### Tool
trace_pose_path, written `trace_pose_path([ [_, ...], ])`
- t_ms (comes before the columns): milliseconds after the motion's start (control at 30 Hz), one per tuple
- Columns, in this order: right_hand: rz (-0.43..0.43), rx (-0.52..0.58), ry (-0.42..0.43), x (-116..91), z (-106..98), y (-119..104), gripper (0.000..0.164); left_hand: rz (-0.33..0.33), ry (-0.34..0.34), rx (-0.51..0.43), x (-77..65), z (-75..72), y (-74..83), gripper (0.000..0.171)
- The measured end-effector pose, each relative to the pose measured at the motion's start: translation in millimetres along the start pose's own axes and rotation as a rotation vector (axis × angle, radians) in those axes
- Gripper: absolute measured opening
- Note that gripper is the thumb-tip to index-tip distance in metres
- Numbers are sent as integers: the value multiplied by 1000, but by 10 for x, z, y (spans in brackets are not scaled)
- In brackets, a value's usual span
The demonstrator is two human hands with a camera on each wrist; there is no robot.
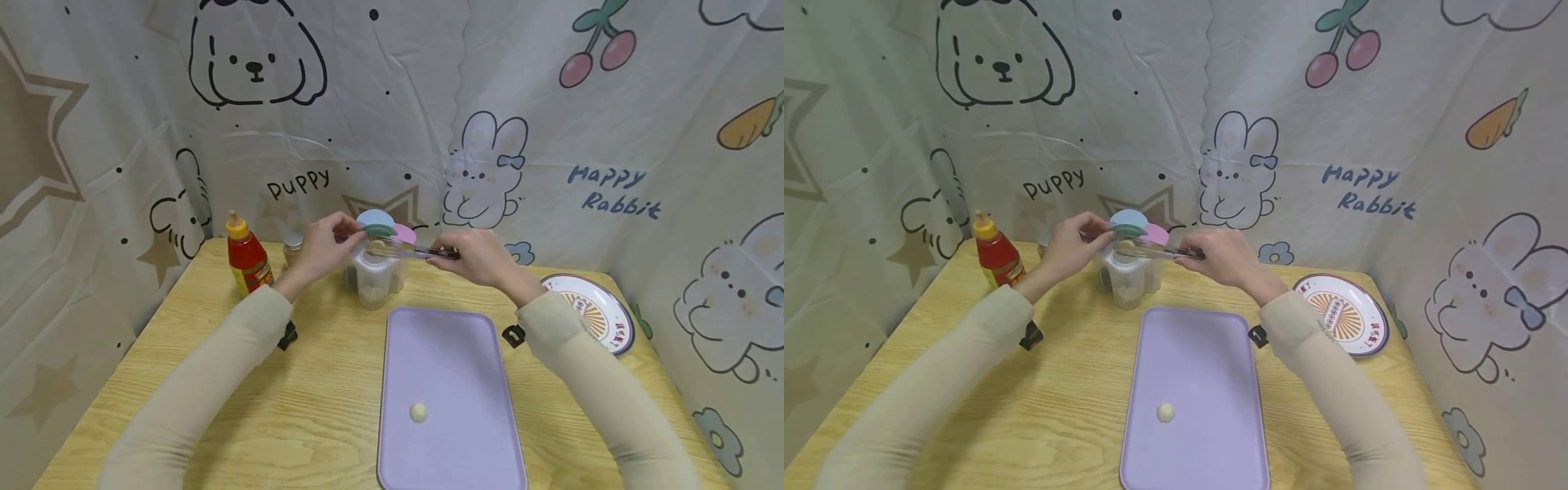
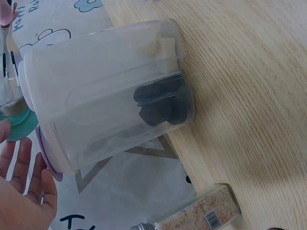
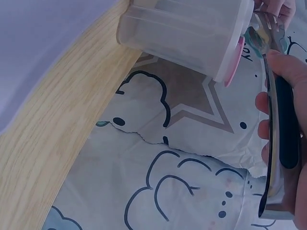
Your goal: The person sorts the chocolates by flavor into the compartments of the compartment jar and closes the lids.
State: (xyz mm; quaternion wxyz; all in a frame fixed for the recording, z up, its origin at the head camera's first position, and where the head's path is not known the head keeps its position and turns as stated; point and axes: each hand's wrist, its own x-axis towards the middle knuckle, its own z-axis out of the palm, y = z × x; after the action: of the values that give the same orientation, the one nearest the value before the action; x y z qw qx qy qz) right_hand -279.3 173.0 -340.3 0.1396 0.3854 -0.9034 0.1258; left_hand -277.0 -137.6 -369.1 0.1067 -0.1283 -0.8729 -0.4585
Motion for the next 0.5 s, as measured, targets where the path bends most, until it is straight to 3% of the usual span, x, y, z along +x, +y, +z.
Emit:
trace_pose_path([
  [267,-3,-25,11,-114,-91,24,29,0,-5,-4,0,13,17,20],
  [500,-38,-51,65,-350,-180,48,29,0,0,-5,8,-7,-13,21],
])
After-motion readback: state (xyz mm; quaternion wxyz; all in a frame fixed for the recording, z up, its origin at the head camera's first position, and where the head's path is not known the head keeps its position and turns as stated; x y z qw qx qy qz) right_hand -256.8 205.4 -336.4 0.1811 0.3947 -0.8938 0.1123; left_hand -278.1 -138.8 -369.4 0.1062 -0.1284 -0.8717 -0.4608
